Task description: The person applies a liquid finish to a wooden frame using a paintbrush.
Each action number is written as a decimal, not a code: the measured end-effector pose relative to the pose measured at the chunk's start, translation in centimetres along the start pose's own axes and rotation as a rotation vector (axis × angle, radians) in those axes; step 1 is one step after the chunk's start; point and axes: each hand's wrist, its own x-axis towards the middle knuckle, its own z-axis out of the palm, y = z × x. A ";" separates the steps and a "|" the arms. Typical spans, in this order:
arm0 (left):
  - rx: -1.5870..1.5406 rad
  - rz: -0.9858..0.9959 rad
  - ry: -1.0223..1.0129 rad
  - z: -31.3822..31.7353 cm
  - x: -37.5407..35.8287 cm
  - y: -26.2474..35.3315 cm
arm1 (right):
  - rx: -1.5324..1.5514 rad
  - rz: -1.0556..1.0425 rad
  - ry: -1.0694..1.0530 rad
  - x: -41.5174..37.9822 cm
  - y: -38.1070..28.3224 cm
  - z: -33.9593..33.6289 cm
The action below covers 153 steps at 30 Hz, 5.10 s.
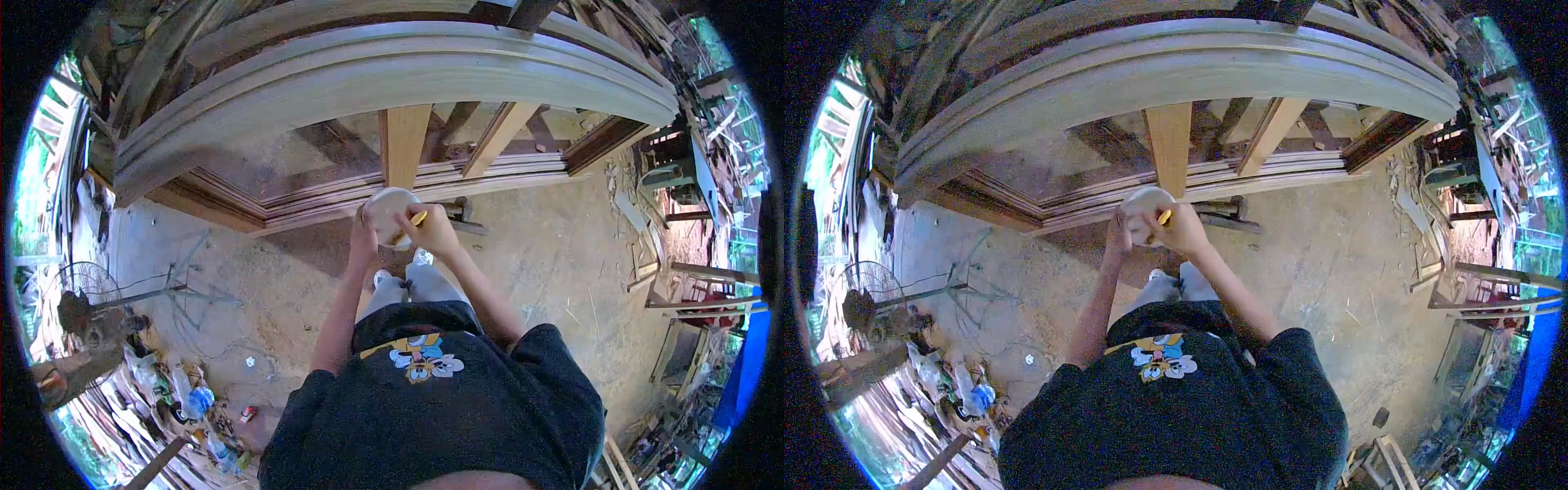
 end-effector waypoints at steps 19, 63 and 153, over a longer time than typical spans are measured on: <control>-0.493 -0.144 0.062 4.3 6.6 -27.6 | -0.027 -0.527 0.684 8.9 28.7 13.5; -0.549 -0.047 0.207 5.5 6.2 -42.0 | 0.233 -0.443 0.531 6.5 49.0 24.8; -1.071 0.086 0.155 7.1 11.1 -39.9 | 0.036 -1.159 0.950 15.4 15.4 2.3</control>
